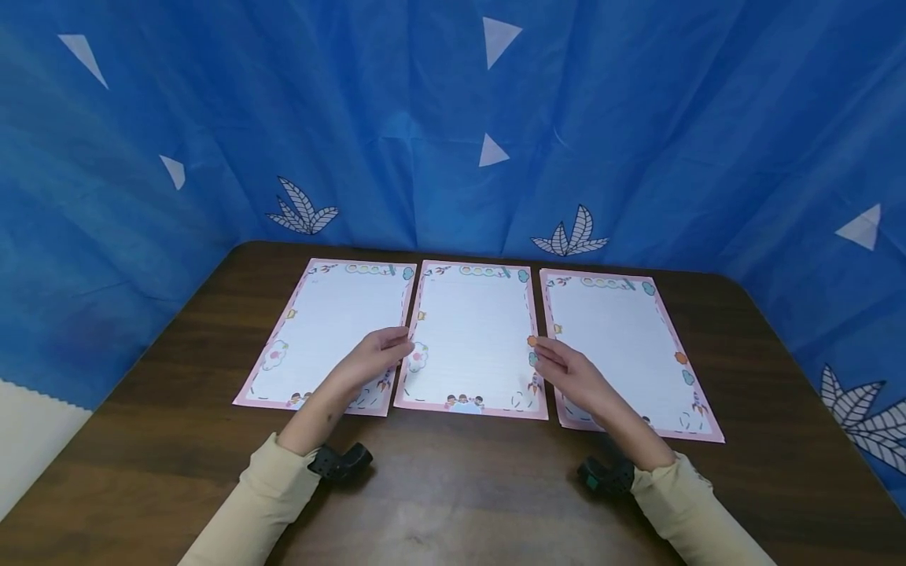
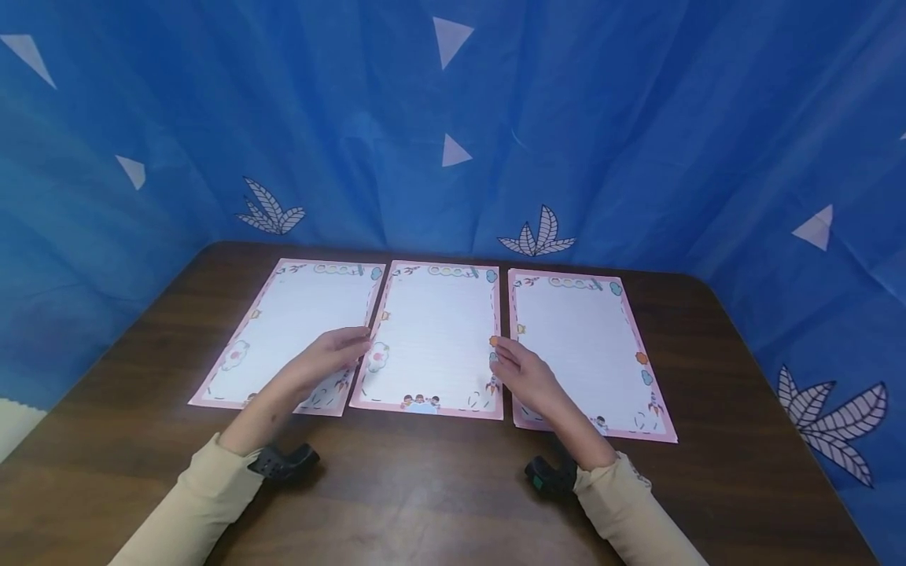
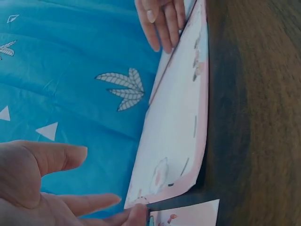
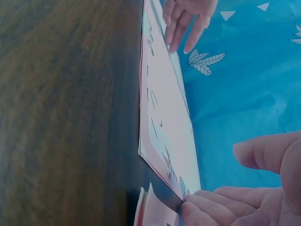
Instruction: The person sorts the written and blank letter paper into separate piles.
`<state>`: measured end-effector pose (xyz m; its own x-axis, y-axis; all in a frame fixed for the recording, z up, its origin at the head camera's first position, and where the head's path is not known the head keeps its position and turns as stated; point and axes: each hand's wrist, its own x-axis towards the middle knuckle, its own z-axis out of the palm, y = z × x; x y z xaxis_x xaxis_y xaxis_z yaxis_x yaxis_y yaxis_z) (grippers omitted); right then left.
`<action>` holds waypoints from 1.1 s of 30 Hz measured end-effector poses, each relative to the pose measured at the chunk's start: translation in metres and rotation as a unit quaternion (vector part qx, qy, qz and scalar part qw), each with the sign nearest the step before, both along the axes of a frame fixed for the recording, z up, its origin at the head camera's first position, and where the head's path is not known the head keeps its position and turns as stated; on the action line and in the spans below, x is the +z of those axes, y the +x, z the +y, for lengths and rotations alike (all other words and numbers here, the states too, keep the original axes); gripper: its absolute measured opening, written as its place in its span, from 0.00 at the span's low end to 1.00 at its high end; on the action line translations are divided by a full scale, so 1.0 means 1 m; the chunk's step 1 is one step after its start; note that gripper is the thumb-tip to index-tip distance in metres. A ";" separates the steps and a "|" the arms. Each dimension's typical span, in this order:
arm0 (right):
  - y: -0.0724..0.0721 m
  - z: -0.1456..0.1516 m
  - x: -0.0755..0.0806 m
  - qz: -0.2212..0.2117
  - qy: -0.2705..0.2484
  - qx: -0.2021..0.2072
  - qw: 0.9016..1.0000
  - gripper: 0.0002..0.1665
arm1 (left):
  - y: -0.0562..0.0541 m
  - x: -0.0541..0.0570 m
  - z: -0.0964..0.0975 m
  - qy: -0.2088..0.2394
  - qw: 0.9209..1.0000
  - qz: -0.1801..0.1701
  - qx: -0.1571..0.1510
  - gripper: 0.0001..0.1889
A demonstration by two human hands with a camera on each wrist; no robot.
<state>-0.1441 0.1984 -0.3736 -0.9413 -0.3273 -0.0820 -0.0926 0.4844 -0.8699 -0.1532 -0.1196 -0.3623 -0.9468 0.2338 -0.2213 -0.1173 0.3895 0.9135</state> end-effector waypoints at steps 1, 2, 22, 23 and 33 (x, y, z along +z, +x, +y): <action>0.000 0.000 -0.001 0.002 0.002 0.001 1.000 0.31 | 0.000 0.001 0.000 0.004 1.000 -0.003 0.007 0.29; -0.001 0.000 -0.001 0.002 0.002 0.001 1.000 0.31 | 0.000 0.001 -0.001 0.008 1.000 -0.007 0.013 0.29; -0.002 0.001 -0.004 0.005 0.002 -0.002 1.000 0.31 | 0.001 0.002 0.000 0.033 0.999 0.003 0.033 0.27; -0.001 0.001 -0.003 0.005 0.001 -0.002 1.000 0.31 | 0.002 0.003 0.001 0.029 0.999 0.002 0.037 0.27; -0.001 0.002 -0.003 -0.002 -0.004 0.002 1.000 0.32 | 0.003 -0.004 0.006 0.021 0.998 -0.007 0.051 0.26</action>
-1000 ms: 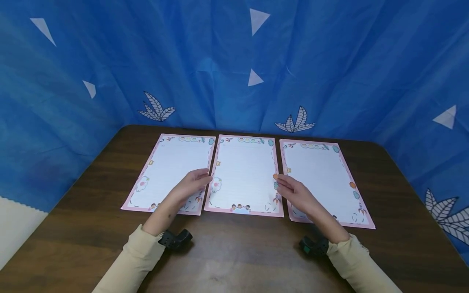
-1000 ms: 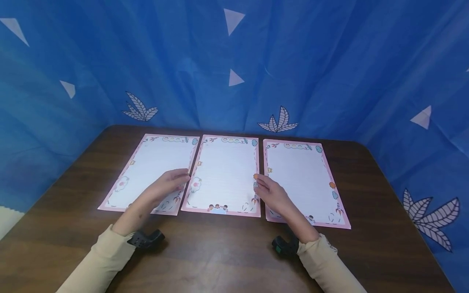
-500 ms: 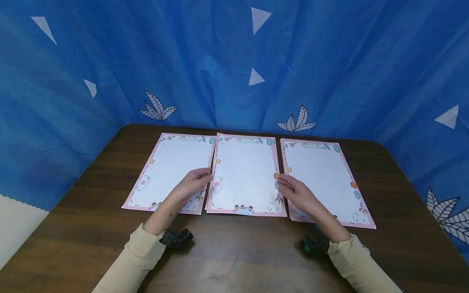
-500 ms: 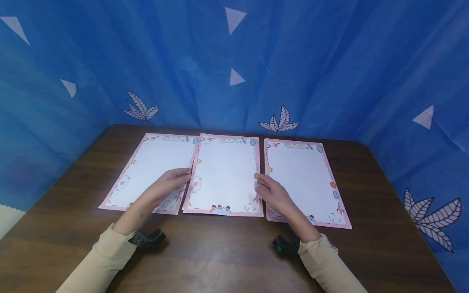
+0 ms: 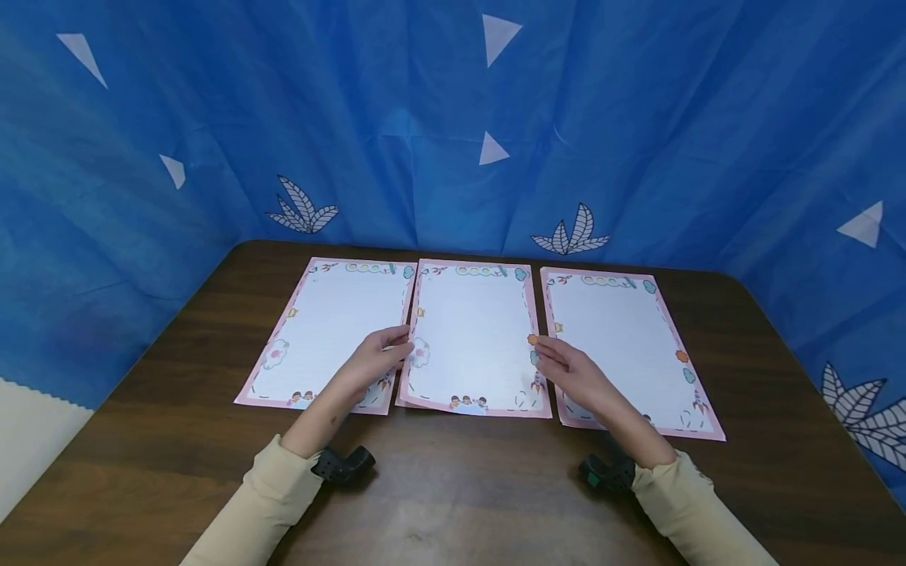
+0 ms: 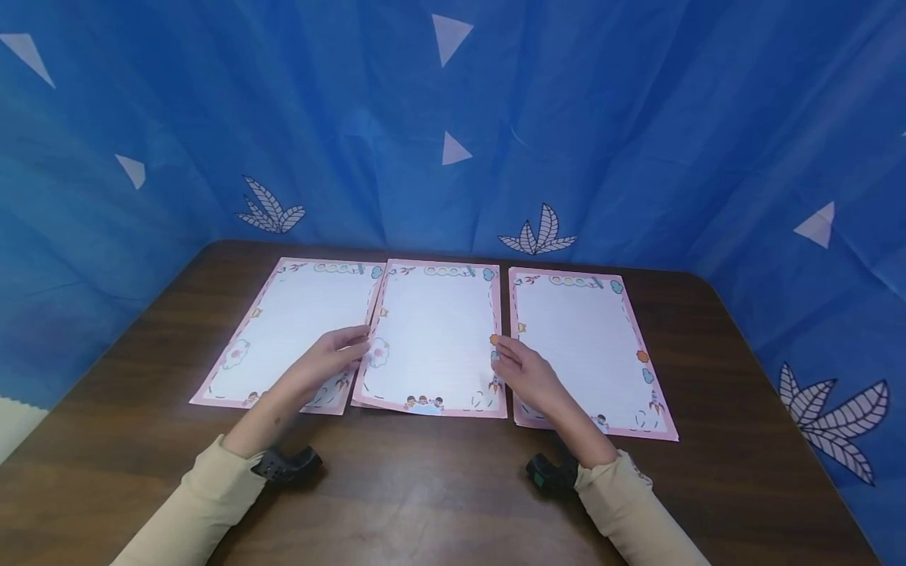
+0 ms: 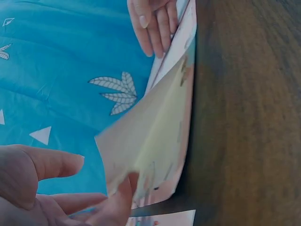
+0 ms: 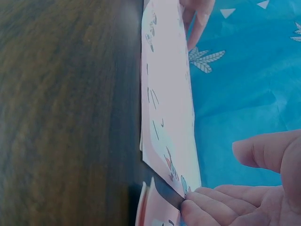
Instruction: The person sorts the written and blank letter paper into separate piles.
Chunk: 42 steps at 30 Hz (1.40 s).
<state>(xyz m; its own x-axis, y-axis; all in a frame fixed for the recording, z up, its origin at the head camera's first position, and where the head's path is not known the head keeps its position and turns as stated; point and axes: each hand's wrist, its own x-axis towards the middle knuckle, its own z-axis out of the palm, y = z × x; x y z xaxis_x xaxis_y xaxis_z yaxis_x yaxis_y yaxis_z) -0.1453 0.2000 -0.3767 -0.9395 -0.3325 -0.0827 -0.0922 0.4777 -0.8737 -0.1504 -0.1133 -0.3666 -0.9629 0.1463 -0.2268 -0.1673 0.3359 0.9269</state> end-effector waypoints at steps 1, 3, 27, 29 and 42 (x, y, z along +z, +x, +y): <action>0.000 0.000 0.000 0.001 -0.001 0.000 1.000 0.32 | 0.000 -0.001 0.000 0.004 1.000 -0.003 0.002 0.26; 0.000 0.000 0.000 0.002 0.000 -0.002 1.000 0.31 | 0.000 -0.004 0.000 0.006 1.000 -0.006 0.001 0.27; -0.003 0.001 0.001 -0.077 -0.080 -0.050 0.993 0.34 | -0.004 -0.015 -0.007 0.101 0.989 -0.079 0.074 0.26; -0.004 0.001 0.000 -0.093 -0.103 -0.058 0.989 0.33 | -0.003 -0.014 -0.007 0.097 0.990 -0.074 0.070 0.25; -0.003 0.001 -0.004 -0.086 -0.089 -0.075 0.990 0.33 | 0.002 -0.011 -0.006 0.045 0.997 -0.044 0.052 0.26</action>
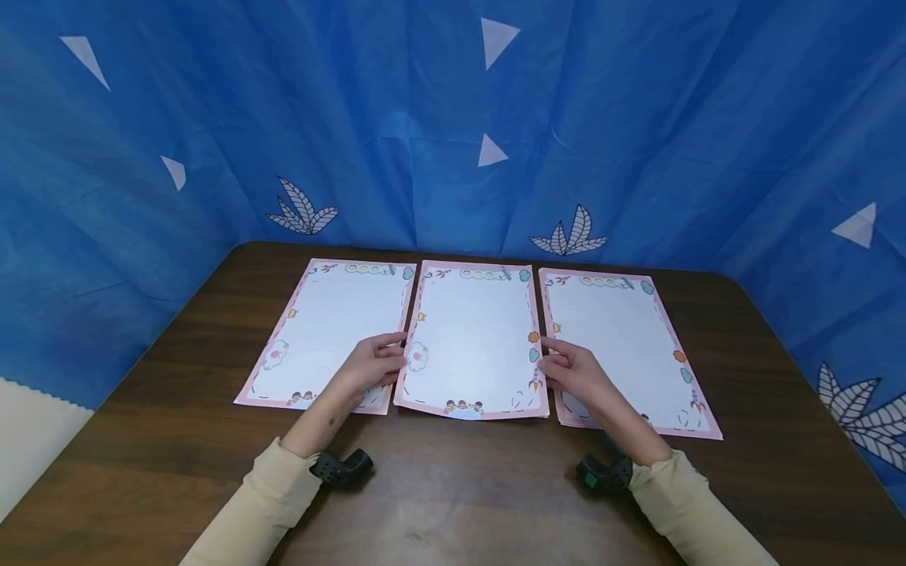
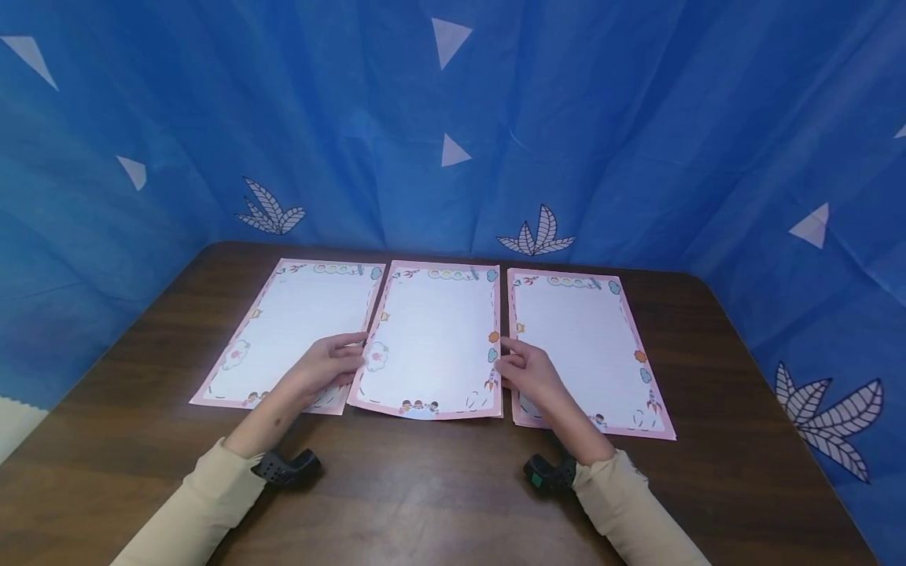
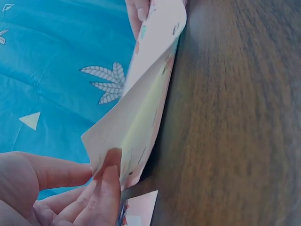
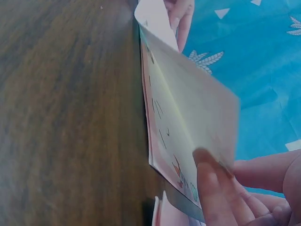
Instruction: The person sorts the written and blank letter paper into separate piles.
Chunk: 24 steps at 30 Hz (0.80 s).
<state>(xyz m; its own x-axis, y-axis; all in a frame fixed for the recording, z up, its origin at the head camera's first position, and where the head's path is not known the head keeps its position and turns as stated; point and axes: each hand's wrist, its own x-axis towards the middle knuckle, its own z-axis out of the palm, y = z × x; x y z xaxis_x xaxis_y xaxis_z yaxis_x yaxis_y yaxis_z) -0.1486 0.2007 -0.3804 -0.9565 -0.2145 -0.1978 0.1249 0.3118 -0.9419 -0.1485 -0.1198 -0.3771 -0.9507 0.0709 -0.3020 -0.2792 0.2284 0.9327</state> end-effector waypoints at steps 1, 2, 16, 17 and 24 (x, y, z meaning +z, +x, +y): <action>0.000 0.000 0.000 0.003 0.005 -0.003 1.000 0.33 | 0.000 0.000 0.000 -0.006 1.000 0.002 0.002 0.26; 0.000 -0.001 -0.001 0.007 0.010 -0.003 1.000 0.33 | 0.000 0.000 0.000 -0.011 1.000 0.005 0.001 0.26; 0.002 -0.004 -0.002 0.025 0.018 -0.019 0.999 0.33 | 0.002 0.001 -0.005 -0.021 0.999 0.037 -0.007 0.27; 0.002 -0.004 -0.001 0.027 0.018 -0.021 0.999 0.33 | 0.002 0.001 -0.005 -0.020 0.999 0.038 -0.006 0.27; 0.003 -0.010 0.002 0.034 0.009 -0.030 0.999 0.34 | 0.000 0.004 -0.012 -0.033 0.999 0.037 0.007 0.27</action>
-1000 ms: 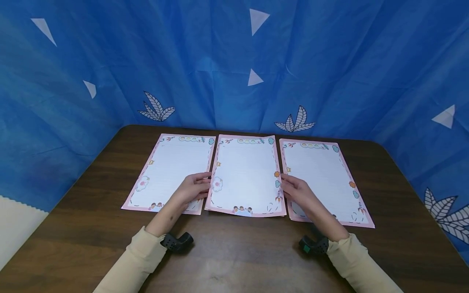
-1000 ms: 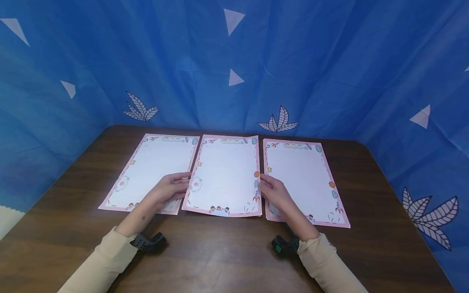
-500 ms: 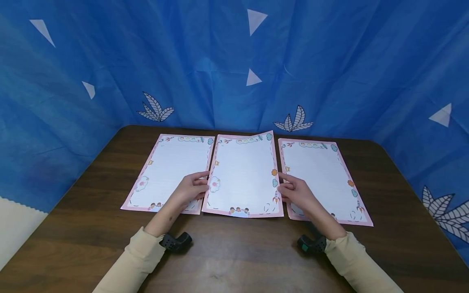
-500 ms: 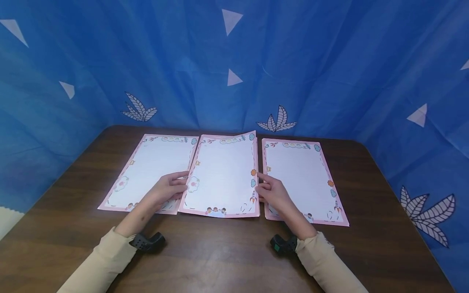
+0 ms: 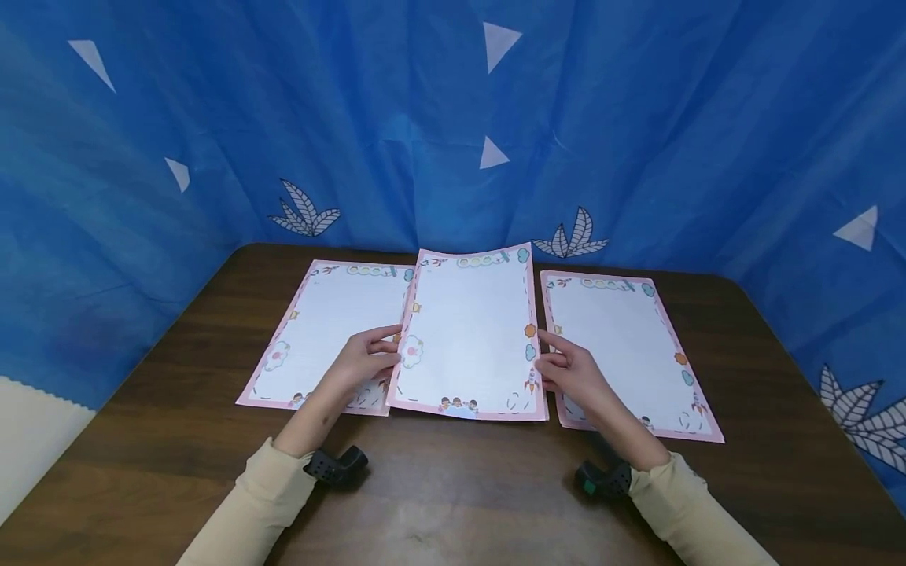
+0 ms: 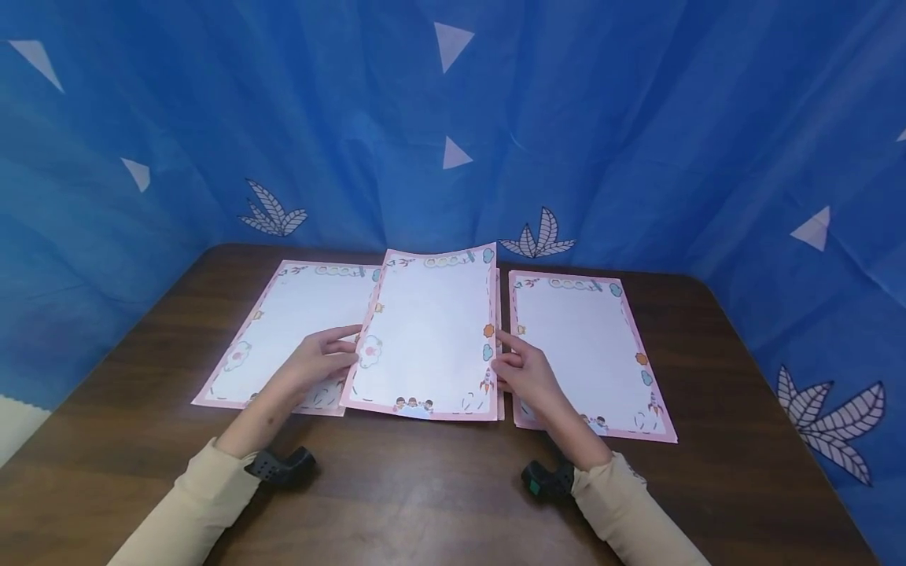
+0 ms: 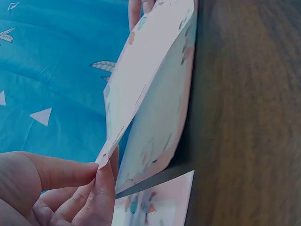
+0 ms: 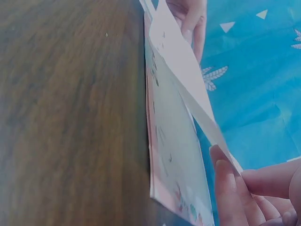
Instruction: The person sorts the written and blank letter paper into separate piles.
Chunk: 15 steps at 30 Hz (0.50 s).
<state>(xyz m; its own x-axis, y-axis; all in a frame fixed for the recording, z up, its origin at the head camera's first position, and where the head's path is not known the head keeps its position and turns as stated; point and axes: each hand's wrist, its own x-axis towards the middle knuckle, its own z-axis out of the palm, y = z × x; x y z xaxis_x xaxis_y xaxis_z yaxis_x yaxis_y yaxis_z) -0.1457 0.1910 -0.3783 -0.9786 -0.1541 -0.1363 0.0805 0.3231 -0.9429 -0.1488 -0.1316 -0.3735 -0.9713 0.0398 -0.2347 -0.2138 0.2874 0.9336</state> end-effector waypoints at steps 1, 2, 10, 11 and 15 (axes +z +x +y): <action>0.000 -0.001 0.001 0.003 -0.001 -0.001 1.000 0.34 | 0.000 0.001 -0.001 -0.005 1.000 0.001 0.000 0.27; 0.000 -0.002 0.001 0.005 0.000 -0.001 1.000 0.34 | 0.000 0.002 -0.003 -0.010 1.000 0.002 0.001 0.27; -0.005 -0.022 0.003 0.017 -0.012 0.010 1.000 0.33 | 0.005 0.014 -0.023 -0.030 0.999 0.019 0.005 0.27; -0.005 -0.026 0.003 0.017 -0.013 0.011 1.000 0.33 | 0.006 0.015 -0.027 -0.032 0.999 0.020 0.006 0.27; -0.005 -0.045 0.003 0.016 -0.027 0.015 0.999 0.34 | 0.011 0.018 -0.047 -0.043 0.999 0.030 0.014 0.26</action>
